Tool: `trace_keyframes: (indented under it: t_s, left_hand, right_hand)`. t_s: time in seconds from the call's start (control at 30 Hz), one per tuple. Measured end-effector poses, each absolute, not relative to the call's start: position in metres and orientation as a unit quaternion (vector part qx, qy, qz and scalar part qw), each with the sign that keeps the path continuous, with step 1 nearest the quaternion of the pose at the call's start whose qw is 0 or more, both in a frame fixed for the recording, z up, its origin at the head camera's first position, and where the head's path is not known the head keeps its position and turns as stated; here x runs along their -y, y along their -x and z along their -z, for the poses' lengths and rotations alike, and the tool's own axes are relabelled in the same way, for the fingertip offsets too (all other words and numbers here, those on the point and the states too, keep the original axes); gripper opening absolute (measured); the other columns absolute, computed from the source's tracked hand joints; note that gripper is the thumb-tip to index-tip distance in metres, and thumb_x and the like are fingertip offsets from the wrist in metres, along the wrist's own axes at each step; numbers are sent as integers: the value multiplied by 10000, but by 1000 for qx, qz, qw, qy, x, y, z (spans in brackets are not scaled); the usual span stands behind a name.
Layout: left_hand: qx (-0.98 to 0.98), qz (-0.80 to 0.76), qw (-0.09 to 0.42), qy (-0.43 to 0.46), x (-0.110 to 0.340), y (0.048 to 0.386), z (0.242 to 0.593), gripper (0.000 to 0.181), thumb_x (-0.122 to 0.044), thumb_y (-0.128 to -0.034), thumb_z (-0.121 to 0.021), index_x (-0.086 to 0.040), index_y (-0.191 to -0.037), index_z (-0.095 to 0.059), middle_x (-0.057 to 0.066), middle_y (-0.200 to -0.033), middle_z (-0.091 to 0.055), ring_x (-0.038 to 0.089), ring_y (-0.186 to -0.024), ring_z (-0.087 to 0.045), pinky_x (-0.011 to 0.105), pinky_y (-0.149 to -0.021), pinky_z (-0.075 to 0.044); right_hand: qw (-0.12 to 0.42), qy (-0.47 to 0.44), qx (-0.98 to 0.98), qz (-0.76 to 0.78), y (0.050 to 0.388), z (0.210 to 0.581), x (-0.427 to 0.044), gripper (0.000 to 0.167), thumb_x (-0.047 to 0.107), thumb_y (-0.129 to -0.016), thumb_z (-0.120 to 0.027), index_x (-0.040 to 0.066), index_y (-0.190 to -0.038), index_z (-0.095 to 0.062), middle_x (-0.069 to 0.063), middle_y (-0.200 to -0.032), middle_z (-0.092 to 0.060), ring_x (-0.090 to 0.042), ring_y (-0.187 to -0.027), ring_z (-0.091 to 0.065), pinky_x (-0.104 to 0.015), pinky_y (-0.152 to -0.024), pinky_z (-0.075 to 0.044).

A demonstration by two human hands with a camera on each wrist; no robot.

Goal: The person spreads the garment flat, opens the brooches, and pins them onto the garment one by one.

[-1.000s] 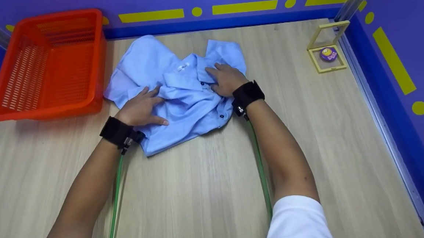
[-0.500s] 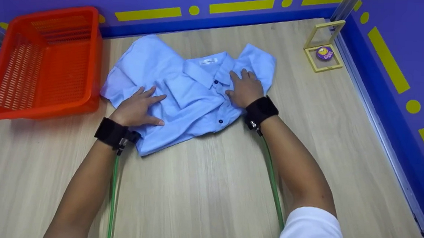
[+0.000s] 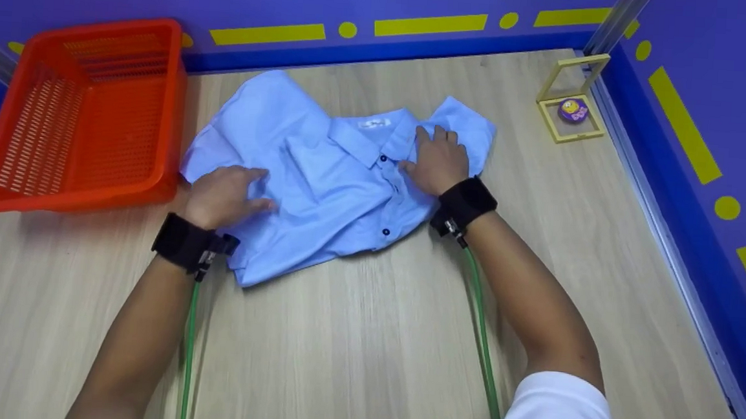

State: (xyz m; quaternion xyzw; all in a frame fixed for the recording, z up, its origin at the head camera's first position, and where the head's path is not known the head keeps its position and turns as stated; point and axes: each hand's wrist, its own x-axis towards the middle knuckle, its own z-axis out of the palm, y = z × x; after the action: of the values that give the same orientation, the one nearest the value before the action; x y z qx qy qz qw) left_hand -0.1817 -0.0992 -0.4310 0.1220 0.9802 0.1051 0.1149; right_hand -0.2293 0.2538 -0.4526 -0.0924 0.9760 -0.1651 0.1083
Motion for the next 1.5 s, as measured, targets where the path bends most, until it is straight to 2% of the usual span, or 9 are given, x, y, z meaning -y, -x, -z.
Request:
trace_keyframes:
  t_s: [0.13, 0.23, 0.33, 0.57, 0.77, 0.9, 1.07, 1.27, 1.5]
  left_hand:
    - [-984, -95, 57, -137, 81, 199, 422, 558, -469, -871, -760, -47, -1230, -699, 217, -1091, -681, 414, -1038, -614, 540, -844, -503]
    - [-982, -108, 35, -153, 67, 217, 419, 521, -458, -896, -739, -24, -1183, -712, 200, -1119, -681, 396, -1061, -610, 527, -870, -498]
    - [-977, -129, 50, -163, 56, 233, 419, 511, -459, -913, -721, -23, -1178, -709, 192, -1123, -681, 381, -1075, -610, 514, -900, -488]
    - [-960, -172, 154, -159, 39, 251, 422, 536, -443, -914, -727, -32, -1253, -679, 125, -1253, -673, 333, -1182, -590, 475, -1003, -426]
    - [-953, -204, 132, -181, 38, 253, 413, 264, -258, -905, -754, -78, -1098, -752, 47, -1149, -719, 263, -1122, -616, 472, -984, -409]
    - [-947, -216, 107, -211, 40, 256, 404, 226, -232, -902, -746, -77, -1067, -745, 48, -1119, -717, 282, -1101, -589, 455, -971, -399]
    - [-940, -219, 89, -246, 48, 265, 399, 208, -233, -960, -695, -83, -1104, -693, 67, -1129, -682, 286, -1125, -536, 446, -975, -364]
    - [-927, -258, 98, -252, 58, 277, 399, 201, -155, -1025, -595, -67, -1198, -547, 120, -1175, -660, 249, -1070, -598, 391, -931, -441]
    - [-938, -238, 108, -229, 62, 294, 404, 249, -205, -1056, -536, -54, -1203, -404, 131, -975, -584, 271, -875, -545, 376, -797, -420]
  right_hand:
    - [155, 101, -958, 220, 248, 439, -261, 834, 484, -1016, -540, -89, -1545, -245, -342, -1554, -284, -511, -1445, -221, -592, -1163, -211]
    - [183, 102, -947, 242, 262, 433, -266, 767, 421, -1049, -492, -94, -1548, -222, -336, -1549, -304, -481, -1459, -223, -567, -1176, -206]
    - [195, 110, -948, 226, 272, 431, -269, 736, 329, -1034, -542, -95, -1546, -227, -347, -1509, -361, -483, -1434, -276, -569, -1157, -248]
    - [194, 150, -953, 180, 282, 441, -273, 745, 254, -946, -683, -126, -1488, -343, -312, -1339, -564, -479, -1294, -405, -550, -1068, -293]
    - [189, 159, -952, 183, 284, 441, -279, 627, 259, -910, -730, -101, -1373, -509, -302, -1213, -594, -467, -1145, -429, -552, -925, -328]
    - [161, 180, -946, 216, 285, 437, -285, 457, 190, -912, -737, -101, -1227, -580, -286, -1192, -594, -440, -1115, -434, -530, -933, -308]
    - [144, 181, -934, 271, 287, 428, -291, 314, 189, -992, -641, -48, -1153, -515, -235, -1107, -566, -356, -1010, -500, -473, -880, -385]
    - [140, 157, -936, 283, 288, 419, -291, 334, 283, -1069, -488, 6, -1232, -395, -232, -1060, -563, -328, -899, -512, -427, -748, -381]
    - [93, 164, -936, 297, 297, 418, -282, 285, 258, -1082, -439, 35, -1191, -299, -226, -957, -470, -373, -870, -464, -481, -779, -361]
